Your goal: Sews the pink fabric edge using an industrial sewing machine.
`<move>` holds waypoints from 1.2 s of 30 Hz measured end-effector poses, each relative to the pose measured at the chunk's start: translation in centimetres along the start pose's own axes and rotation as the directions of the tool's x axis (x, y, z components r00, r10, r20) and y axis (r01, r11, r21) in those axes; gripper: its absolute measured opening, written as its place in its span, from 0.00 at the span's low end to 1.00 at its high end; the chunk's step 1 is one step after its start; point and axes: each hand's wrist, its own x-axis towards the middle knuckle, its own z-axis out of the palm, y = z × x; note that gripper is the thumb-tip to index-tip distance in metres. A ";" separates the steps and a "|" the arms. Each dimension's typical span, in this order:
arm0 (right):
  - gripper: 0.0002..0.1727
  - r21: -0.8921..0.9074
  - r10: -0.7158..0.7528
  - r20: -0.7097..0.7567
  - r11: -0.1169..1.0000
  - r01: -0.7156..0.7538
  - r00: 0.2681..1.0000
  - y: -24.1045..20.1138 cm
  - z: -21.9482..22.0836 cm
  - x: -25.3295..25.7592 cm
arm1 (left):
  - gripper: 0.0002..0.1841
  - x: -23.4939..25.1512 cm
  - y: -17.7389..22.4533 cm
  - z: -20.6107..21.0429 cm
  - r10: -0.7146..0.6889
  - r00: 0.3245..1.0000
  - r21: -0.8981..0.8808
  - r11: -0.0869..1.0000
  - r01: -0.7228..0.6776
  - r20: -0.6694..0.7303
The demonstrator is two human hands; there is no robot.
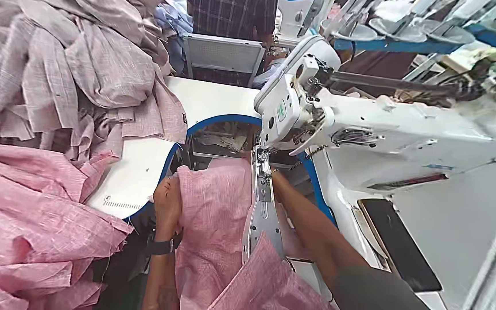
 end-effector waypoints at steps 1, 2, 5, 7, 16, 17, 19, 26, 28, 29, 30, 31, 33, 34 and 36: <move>0.25 -0.267 0.095 0.057 0.961 -0.076 0.994 -1.4 -2.9 -2.2 | 0.20 -0.7 -0.4 -0.3 -0.088 0.993 0.139 0.987 0.077 0.081; 0.27 -0.528 0.198 0.116 0.842 -0.109 0.973 -2.6 -4.7 -4.6 | 0.19 -1.9 -1.6 -0.4 -0.168 0.970 0.239 0.963 0.123 0.177; 0.22 -0.868 0.533 0.187 0.483 -0.116 0.825 0.0 -6.5 -12.8 | 0.15 -7.1 -7.6 0.7 -0.408 0.754 0.378 0.898 0.227 0.515; 0.19 -0.874 0.577 0.159 0.460 -0.158 0.801 -0.2 -7.5 -16.3 | 0.15 -7.5 -8.4 1.8 -0.416 0.624 0.352 0.907 0.231 0.662; 0.08 -0.705 -0.892 -0.051 0.351 0.617 0.449 -3.1 -2.1 -22.0 | 0.19 -6.0 8.7 5.8 0.168 0.529 -0.362 0.887 0.287 0.832; 0.09 -0.703 -0.898 -0.053 0.344 0.622 0.436 -2.8 -2.1 -21.6 | 0.16 -5.0 8.5 6.9 0.209 0.678 -0.311 0.950 0.030 0.705; 0.10 -0.679 -0.875 -0.102 0.408 0.610 0.472 -3.0 -1.4 -21.7 | 0.13 -3.5 8.0 10.4 0.339 0.816 -0.054 0.933 -0.357 0.467; 0.19 -0.512 -0.038 -0.252 0.853 -0.100 0.967 -4.6 -8.5 -18.2 | 0.32 -6.4 7.0 11.7 0.163 0.795 0.252 0.894 -0.369 0.584; 0.16 -0.518 -0.275 -0.320 0.852 0.076 0.907 -5.3 -7.2 -17.5 | 0.33 -5.5 7.5 12.0 0.152 0.797 0.222 0.915 -0.337 0.584; 0.14 -0.497 -0.387 -0.365 0.850 0.174 0.847 -5.5 -5.9 -17.2 | 0.36 -5.3 7.7 12.0 0.172 0.806 0.199 0.920 -0.336 0.567; 0.13 -0.490 -0.477 -0.402 0.833 0.256 0.781 -5.4 -4.8 -17.0 | 0.39 -5.5 7.6 11.9 0.214 0.810 0.176 0.916 -0.361 0.546; 0.12 -0.501 -0.555 -0.417 0.801 0.327 0.720 -5.0 -4.1 -16.9 | 0.40 -5.8 7.2 11.7 0.278 0.807 0.142 0.904 -0.403 0.521; 0.11 -0.502 -0.656 -0.403 0.741 0.445 0.638 -3.6 -4.1 -16.8 | 0.36 -6.5 6.1 11.0 0.417 0.759 0.089 0.847 -0.524 0.501; 0.10 -0.461 -0.663 -0.376 0.740 0.490 0.647 -3.0 -4.7 -16.8 | 0.33 -6.8 5.6 10.8 0.460 0.727 0.104 0.806 -0.583 0.510; 0.10 -0.339 -0.630 -0.281 0.771 0.539 0.724 -2.6 -5.9 -16.7 | 0.28 -7.0 5.1 10.8 0.501 0.688 0.154 0.739 -0.656 0.525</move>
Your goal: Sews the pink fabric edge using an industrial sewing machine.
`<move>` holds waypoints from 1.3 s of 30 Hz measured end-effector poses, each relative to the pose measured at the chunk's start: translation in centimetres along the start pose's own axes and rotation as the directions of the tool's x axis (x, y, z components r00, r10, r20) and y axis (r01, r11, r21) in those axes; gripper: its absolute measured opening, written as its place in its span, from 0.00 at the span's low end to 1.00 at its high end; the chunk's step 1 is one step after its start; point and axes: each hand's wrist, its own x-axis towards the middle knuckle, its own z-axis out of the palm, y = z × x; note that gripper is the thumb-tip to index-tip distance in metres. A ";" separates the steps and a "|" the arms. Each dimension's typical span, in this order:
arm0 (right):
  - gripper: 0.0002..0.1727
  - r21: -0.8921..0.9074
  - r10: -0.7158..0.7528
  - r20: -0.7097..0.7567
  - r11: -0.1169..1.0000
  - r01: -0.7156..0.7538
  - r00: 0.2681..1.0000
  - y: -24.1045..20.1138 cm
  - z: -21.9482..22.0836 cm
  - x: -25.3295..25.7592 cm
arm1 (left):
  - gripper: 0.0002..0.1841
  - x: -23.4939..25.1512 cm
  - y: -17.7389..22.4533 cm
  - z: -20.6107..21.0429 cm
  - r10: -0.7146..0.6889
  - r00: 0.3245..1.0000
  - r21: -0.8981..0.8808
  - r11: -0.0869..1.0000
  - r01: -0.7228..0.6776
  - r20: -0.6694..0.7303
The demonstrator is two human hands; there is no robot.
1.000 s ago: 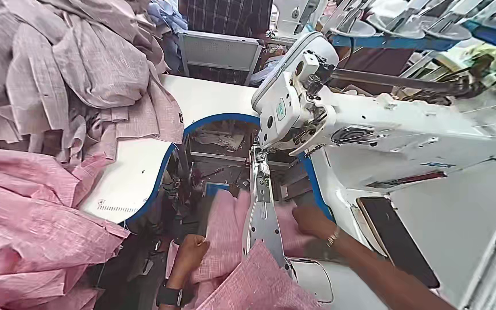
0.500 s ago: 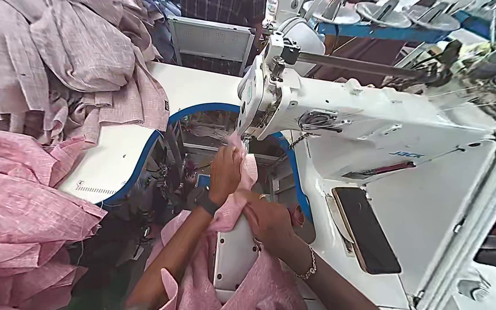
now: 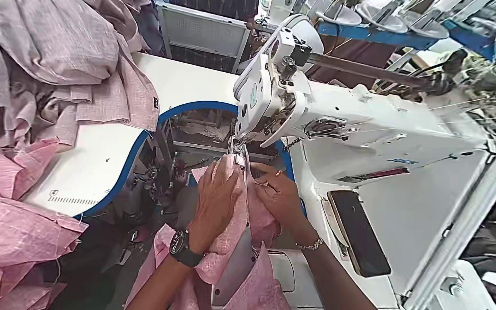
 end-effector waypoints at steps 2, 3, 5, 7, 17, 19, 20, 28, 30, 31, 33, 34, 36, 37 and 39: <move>0.10 0.048 0.007 0.102 0.999 -0.012 0.995 0.3 -0.1 0.4 | 0.23 0.4 -0.3 0.0 0.032 0.999 -0.028 0.999 -0.032 0.010; 0.11 0.042 0.007 0.149 0.999 -0.013 0.989 0.2 -0.1 0.5 | 0.22 0.7 -0.8 0.1 0.040 0.999 -0.067 0.997 -0.039 0.012; 0.10 -0.018 -0.005 0.227 1.000 0.009 0.974 -0.1 -0.4 0.6 | 0.24 1.1 -1.5 0.1 0.054 0.998 -0.102 0.993 -0.051 0.024; 0.11 -0.137 -0.032 0.277 0.988 0.072 0.960 -0.8 -0.9 0.4 | 0.27 1.0 -1.4 0.0 0.070 0.997 -0.067 0.995 -0.067 0.041; 0.09 0.255 0.087 0.271 0.954 -0.159 0.959 -0.6 0.5 0.2 | 0.21 1.2 -1.3 0.4 0.109 0.993 -0.122 0.986 -0.113 -0.041; 0.09 0.393 0.143 0.248 0.889 -0.235 0.958 -0.7 1.5 0.3 | 0.23 1.1 -1.3 0.4 0.102 0.993 -0.182 0.977 -0.112 -0.064; 0.09 0.373 0.150 0.235 0.899 -0.231 0.961 -0.9 1.7 0.5 | 0.23 1.3 -1.3 0.5 0.109 0.991 -0.202 0.971 -0.124 -0.083; 0.08 0.050 0.086 0.214 0.994 -0.099 0.973 -1.2 0.7 -0.8 | 0.15 1.6 -1.0 0.7 0.113 0.986 -0.219 0.966 -0.137 -0.120; 0.11 0.237 0.109 0.239 0.957 -0.166 0.965 -0.7 1.6 0.5 | 0.15 1.6 -0.8 0.6 0.105 0.985 -0.236 0.962 -0.136 -0.138; 0.11 0.298 0.114 0.247 0.936 -0.188 0.962 -0.7 2.1 1.1 | 0.15 1.6 -0.7 0.6 0.102 0.986 -0.243 0.961 -0.132 -0.132; 0.09 0.307 0.125 0.232 0.931 -0.195 0.965 -1.1 2.5 1.6 | 0.14 1.8 -0.6 0.5 0.112 0.988 -0.234 0.963 -0.136 -0.110; 0.10 0.250 0.116 0.212 0.953 -0.169 0.970 -1.3 2.5 1.5 | 0.14 2.0 -0.6 0.6 0.124 0.986 -0.215 0.966 -0.145 -0.109; 0.12 0.113 0.124 0.102 0.984 -0.135 0.987 -2.1 2.6 0.8 | 0.14 2.1 -0.4 0.6 0.117 0.988 -0.198 0.971 -0.135 -0.096; 0.12 0.110 0.162 0.076 0.979 -0.170 0.984 -2.4 2.6 0.5 | 0.14 2.0 -0.3 0.5 0.107 0.990 -0.197 0.973 -0.123 -0.092; 0.12 0.239 0.256 0.117 0.931 -0.277 0.960 -2.3 2.4 0.6 | 0.13 1.9 -0.1 0.6 0.092 0.991 -0.190 0.976 -0.110 -0.100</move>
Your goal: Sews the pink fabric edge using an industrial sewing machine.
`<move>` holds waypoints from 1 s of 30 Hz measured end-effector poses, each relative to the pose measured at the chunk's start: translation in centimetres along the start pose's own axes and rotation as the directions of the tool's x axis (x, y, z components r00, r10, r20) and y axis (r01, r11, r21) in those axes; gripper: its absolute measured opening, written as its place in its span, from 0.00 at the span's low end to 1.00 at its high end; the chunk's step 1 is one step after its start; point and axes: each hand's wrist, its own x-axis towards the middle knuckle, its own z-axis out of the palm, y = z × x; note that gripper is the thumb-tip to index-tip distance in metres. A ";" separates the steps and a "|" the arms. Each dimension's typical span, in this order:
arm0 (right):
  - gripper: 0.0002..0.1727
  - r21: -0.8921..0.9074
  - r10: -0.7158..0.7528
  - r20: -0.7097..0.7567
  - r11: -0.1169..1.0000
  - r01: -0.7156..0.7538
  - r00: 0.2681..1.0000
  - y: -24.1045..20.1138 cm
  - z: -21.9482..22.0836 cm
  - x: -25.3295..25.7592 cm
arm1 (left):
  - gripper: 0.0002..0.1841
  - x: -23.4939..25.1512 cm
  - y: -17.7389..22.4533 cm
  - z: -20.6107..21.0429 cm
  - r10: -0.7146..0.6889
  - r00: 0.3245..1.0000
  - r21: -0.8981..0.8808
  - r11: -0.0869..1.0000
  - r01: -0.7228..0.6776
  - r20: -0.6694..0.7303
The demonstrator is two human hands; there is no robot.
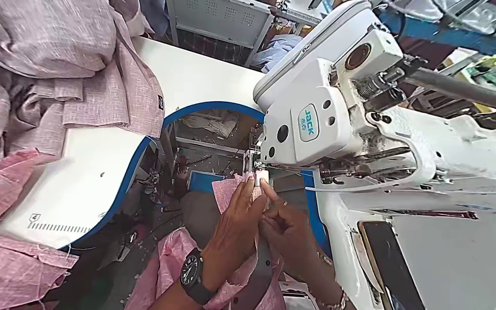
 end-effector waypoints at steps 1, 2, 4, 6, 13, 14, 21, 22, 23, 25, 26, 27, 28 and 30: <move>0.12 0.061 0.034 0.008 0.998 -0.034 0.999 0.1 -0.1 0.4 | 0.12 0.1 0.0 0.1 -0.001 1.000 -0.003 1.000 0.001 -0.005; 0.12 0.094 0.050 0.019 0.994 -0.052 0.999 0.2 -0.1 0.7 | 0.12 0.1 -0.1 0.2 0.001 1.000 -0.006 1.000 -0.001 -0.009; 0.11 0.100 0.033 0.020 0.994 -0.035 0.999 0.2 0.0 0.9 | 0.13 0.4 -0.3 0.4 0.010 1.000 -0.015 1.000 -0.011 -0.025; 0.11 -0.021 -0.027 -0.029 0.999 0.026 0.999 0.0 0.4 0.6 | 0.14 0.6 -0.3 0.5 0.005 0.999 -0.019 1.000 -0.006 -0.041; 0.12 -0.622 -0.303 -0.118 0.765 0.167 0.946 -1.8 2.4 -0.8 | 0.13 1.0 -0.7 0.5 -0.035 0.999 -0.070 0.997 0.033 -0.023; 0.13 -0.662 -0.329 -0.115 0.729 0.175 0.937 -1.9 2.7 -0.5 | 0.14 1.4 -1.0 0.5 -0.029 0.999 -0.064 0.998 0.028 -0.018; 0.11 -0.707 -0.143 -0.085 0.706 0.041 0.986 -3.5 -1.4 -4.0 | 0.20 -0.4 0.9 -3.4 -0.260 0.943 -0.183 0.937 0.299 0.207; 0.13 -0.711 -0.066 -0.031 0.702 0.025 0.997 -3.1 -3.0 -5.9 | 0.22 -1.9 1.8 -4.7 -0.311 0.893 -0.219 0.894 0.391 0.325; 0.14 -0.677 0.020 0.040 0.736 0.013 0.999 -2.2 -4.5 -7.8 | 0.20 -3.7 2.8 -5.2 -0.325 0.876 -0.209 0.886 0.414 0.357; 0.13 -0.517 0.118 0.256 0.856 0.032 0.960 -0.1 -7.8 -9.9 | 0.12 -6.7 4.1 -3.9 -0.257 0.953 -0.130 0.951 0.279 0.161; 0.12 -0.430 0.043 0.352 0.895 0.120 0.935 -0.1 -8.5 -9.8 | 0.11 -7.4 4.1 -3.2 -0.201 0.978 -0.107 0.973 0.206 0.053; 0.13 -0.388 -0.078 0.421 0.885 0.257 0.904 -1.4 -8.2 -9.1 | 0.12 -7.3 3.8 -2.6 -0.149 0.989 -0.103 0.984 0.146 -0.023; 0.13 -0.399 -0.186 0.459 0.830 0.389 0.869 -3.5 -6.8 -8.4 | 0.13 -6.8 3.4 -2.1 -0.113 0.991 -0.107 0.989 0.106 -0.066; 0.09 -0.541 -0.190 0.437 0.725 0.426 0.879 -6.9 -2.2 -10.0 | 0.13 -6.8 3.7 -1.5 -0.126 0.991 -0.129 0.984 0.120 -0.041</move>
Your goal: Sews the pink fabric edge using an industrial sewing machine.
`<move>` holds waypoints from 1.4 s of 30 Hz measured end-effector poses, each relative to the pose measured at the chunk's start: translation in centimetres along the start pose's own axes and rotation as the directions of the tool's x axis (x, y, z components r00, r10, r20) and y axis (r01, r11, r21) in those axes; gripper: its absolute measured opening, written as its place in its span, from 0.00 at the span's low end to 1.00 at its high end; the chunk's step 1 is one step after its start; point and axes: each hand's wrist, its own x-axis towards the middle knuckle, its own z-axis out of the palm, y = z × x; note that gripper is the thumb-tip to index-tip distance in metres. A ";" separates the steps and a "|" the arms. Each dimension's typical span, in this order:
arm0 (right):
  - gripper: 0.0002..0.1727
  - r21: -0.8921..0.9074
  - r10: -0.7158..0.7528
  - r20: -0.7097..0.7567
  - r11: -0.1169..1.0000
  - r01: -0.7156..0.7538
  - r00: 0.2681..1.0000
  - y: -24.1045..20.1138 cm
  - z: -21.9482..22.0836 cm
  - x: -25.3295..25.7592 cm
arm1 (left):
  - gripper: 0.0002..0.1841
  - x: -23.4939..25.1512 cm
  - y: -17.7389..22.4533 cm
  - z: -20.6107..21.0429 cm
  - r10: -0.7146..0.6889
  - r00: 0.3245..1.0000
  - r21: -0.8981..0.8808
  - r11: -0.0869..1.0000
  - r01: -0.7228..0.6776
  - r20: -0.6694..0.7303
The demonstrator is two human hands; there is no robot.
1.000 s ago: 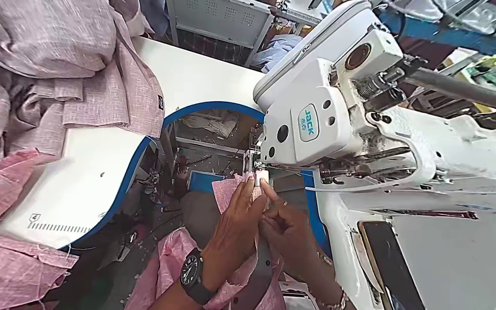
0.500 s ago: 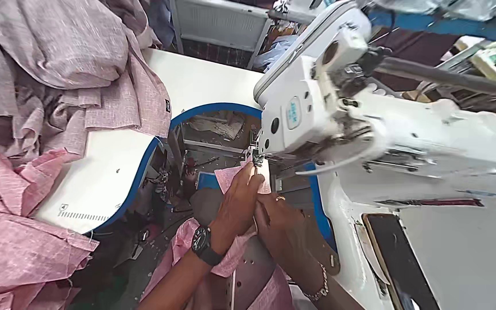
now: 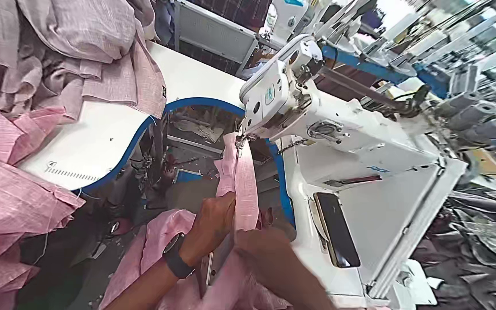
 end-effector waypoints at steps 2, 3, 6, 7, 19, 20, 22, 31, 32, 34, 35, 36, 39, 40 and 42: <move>0.10 -0.054 0.212 0.083 0.977 -0.208 0.974 -2.1 0.5 1.7 | 0.14 1.9 -0.3 -1.2 -0.071 0.994 -0.027 0.997 0.074 0.088; 0.13 -0.073 0.276 0.120 0.960 -0.269 0.954 -1.8 -0.8 2.6 | 0.14 2.7 -0.3 -1.7 -0.104 0.984 -0.070 0.991 0.115 0.148; 0.17 -0.178 0.355 0.236 0.931 -0.319 0.904 -2.4 -4.3 3.4 | 0.16 0.3 -0.3 -1.6 -0.059 0.985 -0.111 0.991 0.078 0.164; 0.17 -0.186 0.368 0.287 0.927 -0.326 0.884 -2.3 -4.8 4.1 | 0.17 0.2 -0.8 -1.4 0.002 0.997 -0.087 0.996 0.005 0.082; 0.17 -0.061 0.169 0.397 0.986 -0.158 0.902 2.8 -4.1 4.8 | 0.14 -0.5 0.0 -1.6 0.048 0.998 0.018 0.999 -0.048 0.035; 0.17 -0.043 0.162 0.431 0.986 -0.160 0.887 3.0 -4.3 4.8 | 0.15 -0.6 -0.4 -1.4 0.096 0.995 -0.003 0.995 -0.096 0.009; 0.16 0.002 0.151 0.499 0.984 -0.176 0.853 3.5 -4.6 5.0 | 0.14 0.1 -1.5 -0.6 0.199 0.978 -0.039 0.979 -0.201 -0.056; 0.20 -0.023 0.208 0.591 0.970 -0.242 0.780 4.4 -4.5 5.5 | 0.16 -1.6 -0.4 -3.0 0.004 0.991 -0.078 0.997 0.007 0.134; 0.20 0.003 0.188 0.583 0.972 -0.234 0.790 4.6 -4.3 5.3 | 0.17 -1.8 -1.1 -3.0 0.065 0.991 -0.090 0.994 -0.055 0.113; 0.19 0.065 0.126 0.565 0.978 -0.196 0.815 5.1 -4.0 5.2 | 0.17 -0.5 -2.0 -3.1 0.189 0.973 -0.127 0.977 -0.173 0.129; 0.19 0.105 0.080 0.530 0.982 -0.159 0.844 5.5 -3.9 5.2 | 0.17 0.7 -2.1 -3.3 0.239 0.955 -0.133 0.967 -0.217 0.176; 0.19 0.140 0.038 0.483 0.983 -0.121 0.875 5.7 -3.9 5.1 | 0.16 2.0 -2.0 -3.7 0.271 0.933 -0.127 0.961 -0.246 0.235; 0.19 0.210 -0.019 0.254 0.977 -0.036 0.967 6.0 -3.0 4.3 | 0.16 4.3 -0.5 -5.5 0.213 0.891 -0.016 0.974 -0.225 0.401; 0.18 0.203 0.008 0.163 0.978 -0.041 0.987 5.4 -2.2 3.6 | 0.17 4.2 0.0 -5.9 0.148 0.881 0.029 0.983 -0.180 0.449; 0.14 0.034 0.095 -0.077 0.995 -0.092 0.993 3.2 -0.5 2.8 | 0.16 2.8 0.7 -5.5 0.054 0.900 0.093 0.990 -0.104 0.432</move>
